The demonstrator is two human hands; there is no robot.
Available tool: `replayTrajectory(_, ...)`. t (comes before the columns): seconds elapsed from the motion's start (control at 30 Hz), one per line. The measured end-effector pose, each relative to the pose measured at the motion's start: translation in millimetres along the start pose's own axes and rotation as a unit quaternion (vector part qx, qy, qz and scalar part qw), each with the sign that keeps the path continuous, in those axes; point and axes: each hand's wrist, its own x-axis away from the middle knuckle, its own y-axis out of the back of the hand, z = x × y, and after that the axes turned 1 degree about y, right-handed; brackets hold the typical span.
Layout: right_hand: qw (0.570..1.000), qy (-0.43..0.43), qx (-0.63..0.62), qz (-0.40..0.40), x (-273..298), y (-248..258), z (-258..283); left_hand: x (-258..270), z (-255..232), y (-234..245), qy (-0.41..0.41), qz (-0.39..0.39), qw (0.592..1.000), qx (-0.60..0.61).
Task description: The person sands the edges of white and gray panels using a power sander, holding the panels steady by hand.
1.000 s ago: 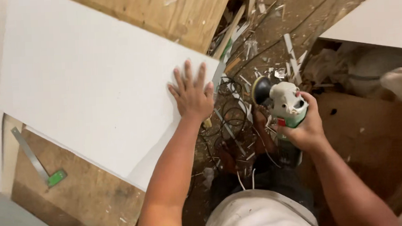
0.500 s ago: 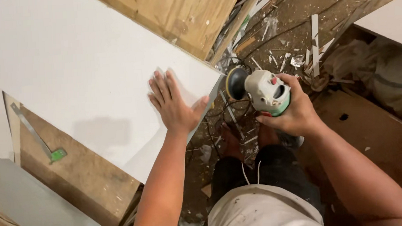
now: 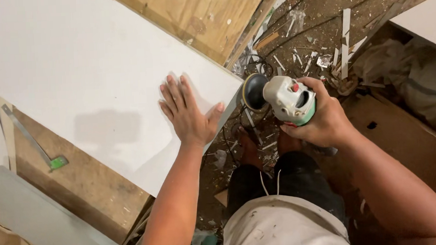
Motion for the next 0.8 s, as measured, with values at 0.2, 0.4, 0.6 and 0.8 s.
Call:
replayTrajectory(0.2,1.0,-0.014,0.005,-0.003,3.4,-0.4,-23.0,-0.1,1.0,1.5,0.007,0.014,1.0,-0.004)
replayTrajectory(0.4,0.999,0.018,-0.017,-0.023,-0.4,-2.9,-26.1,-1.0,-1.4,5.9,0.014,0.012,1.0,-0.003)
replayTrajectory(0.6,0.998,0.062,-0.01,0.0,-2.3,-0.6,5.6,-1.0,-2.3,7.9,0.024,0.018,1.0,-0.006)
replayTrajectory(0.8,0.999,0.053,0.001,-0.004,-1.4,0.0,-4.9,-1.4,-7.8,12.6,0.033,0.03,0.999,-0.017)
